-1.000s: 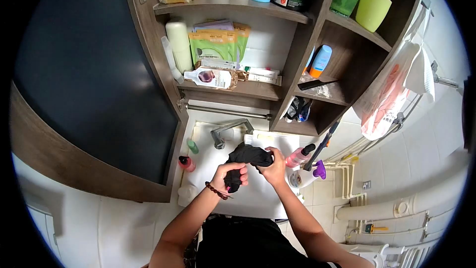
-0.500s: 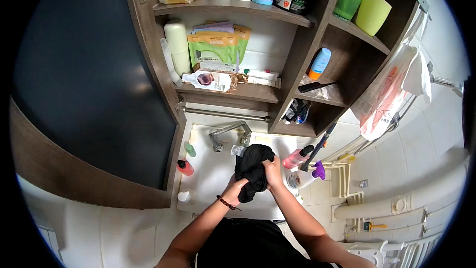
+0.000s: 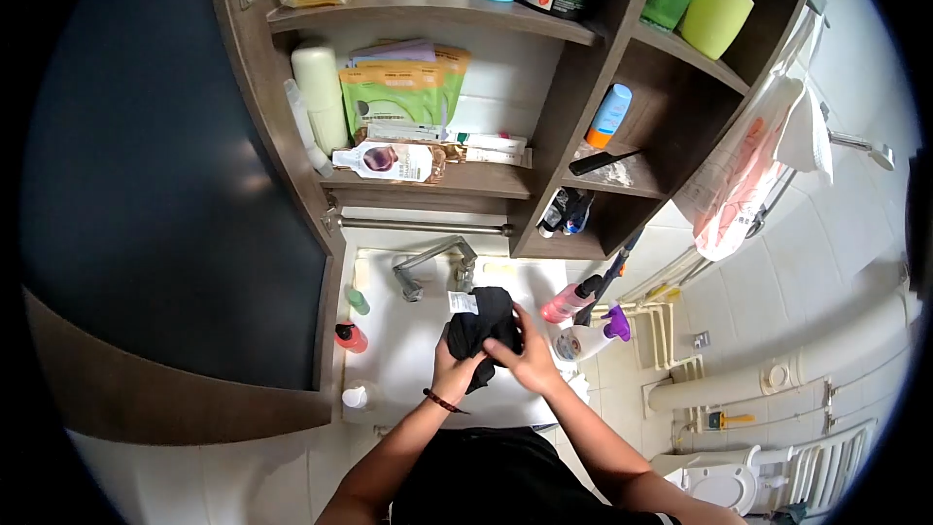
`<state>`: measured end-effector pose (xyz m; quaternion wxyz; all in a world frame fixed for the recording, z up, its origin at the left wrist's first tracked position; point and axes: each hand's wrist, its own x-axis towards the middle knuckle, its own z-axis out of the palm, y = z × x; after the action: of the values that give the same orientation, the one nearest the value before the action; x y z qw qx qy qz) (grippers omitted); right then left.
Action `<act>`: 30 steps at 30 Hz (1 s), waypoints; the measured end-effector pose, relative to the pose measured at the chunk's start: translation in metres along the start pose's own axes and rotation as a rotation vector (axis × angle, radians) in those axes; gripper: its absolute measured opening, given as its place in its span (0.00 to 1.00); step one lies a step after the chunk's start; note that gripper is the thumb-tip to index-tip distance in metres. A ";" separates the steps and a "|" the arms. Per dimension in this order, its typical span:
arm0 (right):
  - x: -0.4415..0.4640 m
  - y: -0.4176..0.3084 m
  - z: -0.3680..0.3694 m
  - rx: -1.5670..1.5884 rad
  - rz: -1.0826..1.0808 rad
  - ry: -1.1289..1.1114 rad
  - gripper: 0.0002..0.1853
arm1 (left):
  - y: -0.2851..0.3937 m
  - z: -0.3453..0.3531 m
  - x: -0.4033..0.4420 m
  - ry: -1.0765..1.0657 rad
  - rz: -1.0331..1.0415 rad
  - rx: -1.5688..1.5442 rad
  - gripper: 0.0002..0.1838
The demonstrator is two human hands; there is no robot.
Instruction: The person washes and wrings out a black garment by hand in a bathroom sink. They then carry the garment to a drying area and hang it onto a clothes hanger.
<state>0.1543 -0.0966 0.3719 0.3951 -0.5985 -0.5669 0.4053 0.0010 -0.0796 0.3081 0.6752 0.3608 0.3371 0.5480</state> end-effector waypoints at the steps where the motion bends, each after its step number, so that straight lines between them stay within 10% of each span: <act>1: -0.005 -0.010 0.003 -0.091 -0.065 0.058 0.43 | 0.000 0.001 0.001 -0.004 0.062 0.060 0.27; 3: -0.007 -0.009 0.002 -0.183 -0.121 0.125 0.38 | -0.003 0.001 0.002 -0.007 0.010 0.036 0.26; 6: 0.002 0.017 -0.009 0.472 0.054 0.280 0.15 | 0.006 -0.009 0.003 -0.092 -0.227 -0.171 0.21; 9: 0.007 0.010 -0.035 0.890 0.257 0.266 0.08 | 0.001 -0.041 0.015 -0.331 -0.172 0.298 0.20; 12: 0.011 0.001 -0.049 0.765 0.182 0.144 0.08 | 0.040 -0.042 0.018 -0.744 -0.178 0.481 0.43; 13: 0.012 -0.007 -0.053 0.626 0.098 0.089 0.08 | 0.032 -0.049 0.024 -0.790 -0.014 0.372 0.58; 16: 0.014 -0.044 -0.067 0.305 -0.099 -0.138 0.09 | 0.059 -0.043 0.039 -0.832 -0.407 -0.311 0.69; 26: 0.038 -0.070 -0.054 0.294 -0.009 -0.188 0.16 | 0.120 0.043 0.026 -0.429 0.331 0.833 0.32; 30: 0.024 -0.098 -0.061 -0.221 -0.744 0.389 0.24 | 0.096 0.026 0.037 -0.263 0.177 0.529 0.16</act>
<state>0.1771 -0.0692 0.4843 0.5475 -0.4572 -0.6990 0.0518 -0.0180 -0.0332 0.4020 0.5453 0.6197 0.3452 0.4465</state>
